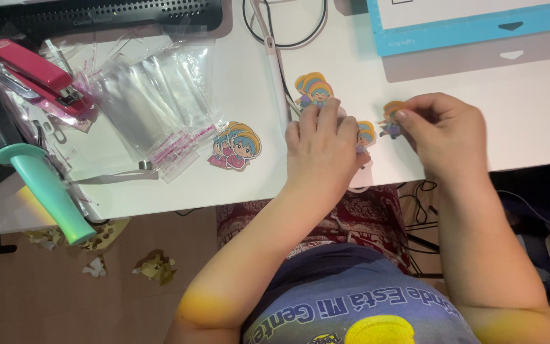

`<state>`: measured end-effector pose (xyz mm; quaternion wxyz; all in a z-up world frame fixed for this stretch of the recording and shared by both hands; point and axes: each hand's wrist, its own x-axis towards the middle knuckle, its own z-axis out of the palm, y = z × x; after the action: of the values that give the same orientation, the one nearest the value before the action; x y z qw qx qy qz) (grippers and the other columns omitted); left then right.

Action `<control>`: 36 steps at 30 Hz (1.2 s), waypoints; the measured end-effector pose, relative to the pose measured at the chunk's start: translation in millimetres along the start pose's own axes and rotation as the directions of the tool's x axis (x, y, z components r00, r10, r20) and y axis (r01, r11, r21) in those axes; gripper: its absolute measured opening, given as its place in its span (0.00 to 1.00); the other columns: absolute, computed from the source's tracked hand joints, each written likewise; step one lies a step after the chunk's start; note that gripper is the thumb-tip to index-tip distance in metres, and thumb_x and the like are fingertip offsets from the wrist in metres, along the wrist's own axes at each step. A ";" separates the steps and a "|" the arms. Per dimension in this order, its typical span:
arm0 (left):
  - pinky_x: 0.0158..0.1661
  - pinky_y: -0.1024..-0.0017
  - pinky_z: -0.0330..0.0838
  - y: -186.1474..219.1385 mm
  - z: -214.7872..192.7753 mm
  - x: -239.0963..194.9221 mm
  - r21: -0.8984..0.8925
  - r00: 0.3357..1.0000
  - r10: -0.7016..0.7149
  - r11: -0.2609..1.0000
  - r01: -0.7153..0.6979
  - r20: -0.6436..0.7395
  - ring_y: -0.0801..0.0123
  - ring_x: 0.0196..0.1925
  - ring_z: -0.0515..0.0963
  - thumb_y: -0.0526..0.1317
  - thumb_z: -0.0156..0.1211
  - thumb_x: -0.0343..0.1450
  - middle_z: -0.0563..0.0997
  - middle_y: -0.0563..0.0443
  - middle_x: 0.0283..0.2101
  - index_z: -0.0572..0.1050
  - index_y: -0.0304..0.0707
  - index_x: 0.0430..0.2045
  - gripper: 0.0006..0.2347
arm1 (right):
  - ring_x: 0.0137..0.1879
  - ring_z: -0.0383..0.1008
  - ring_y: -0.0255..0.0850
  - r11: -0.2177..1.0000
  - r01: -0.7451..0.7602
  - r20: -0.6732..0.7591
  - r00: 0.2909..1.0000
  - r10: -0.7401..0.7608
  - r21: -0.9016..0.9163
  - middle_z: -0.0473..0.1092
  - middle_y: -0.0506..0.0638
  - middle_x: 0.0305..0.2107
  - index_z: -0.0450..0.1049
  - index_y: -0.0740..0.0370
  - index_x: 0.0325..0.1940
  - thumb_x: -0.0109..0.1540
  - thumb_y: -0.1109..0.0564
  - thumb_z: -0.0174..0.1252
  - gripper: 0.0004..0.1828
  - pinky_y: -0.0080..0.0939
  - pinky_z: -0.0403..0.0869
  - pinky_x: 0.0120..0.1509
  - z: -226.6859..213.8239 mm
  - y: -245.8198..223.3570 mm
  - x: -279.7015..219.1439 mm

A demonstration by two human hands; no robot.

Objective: The person handles small cartoon character stickers, picking them up and placing them on a white desk surface. They repeatedly pick up, inspect, and reposition the stickers, arranging them into small groups.

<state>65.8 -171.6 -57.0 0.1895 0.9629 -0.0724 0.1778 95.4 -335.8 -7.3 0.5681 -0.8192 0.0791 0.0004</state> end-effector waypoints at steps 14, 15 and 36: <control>0.51 0.48 0.59 -6.4 -13.0 -3.1 -0.259 0.983 0.071 0.966 -0.024 0.172 0.47 0.60 0.68 0.45 0.75 0.62 0.74 0.51 0.48 0.68 0.44 0.40 0.20 | 0.39 0.72 0.34 0.931 0.145 0.207 0.975 -0.078 -0.334 0.76 0.45 0.30 0.82 0.54 0.43 0.63 0.55 0.67 0.05 0.36 0.70 0.46 6.1 13.8 -17.1; 0.48 0.50 0.59 -4.8 -12.3 -2.0 -0.259 0.983 0.055 0.966 -0.008 0.177 0.53 0.55 0.72 0.47 0.72 0.63 0.80 0.57 0.39 0.67 0.46 0.35 0.18 | 0.36 0.68 0.28 0.961 0.038 0.242 0.970 0.031 -0.275 0.76 0.41 0.29 0.82 0.56 0.41 0.64 0.55 0.65 0.04 0.30 0.67 0.43 2.7 7.3 -19.7; 0.49 0.51 0.55 4.9 -30.3 -8.1 -0.341 0.988 -0.008 0.939 -0.045 -0.151 0.57 0.59 0.77 0.53 0.61 0.71 0.81 0.72 0.40 0.75 0.54 0.35 0.09 | 0.46 0.74 0.34 0.939 0.323 0.145 0.941 -0.305 -0.116 0.77 0.50 0.39 0.78 0.64 0.45 0.64 0.69 0.58 0.08 0.33 0.72 0.54 -0.1 29.9 -33.7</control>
<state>47.7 -163.7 -32.1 0.3578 0.8982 -0.0968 0.2362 58.3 -341.7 -32.1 0.5068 -0.8569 -0.0885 -0.0338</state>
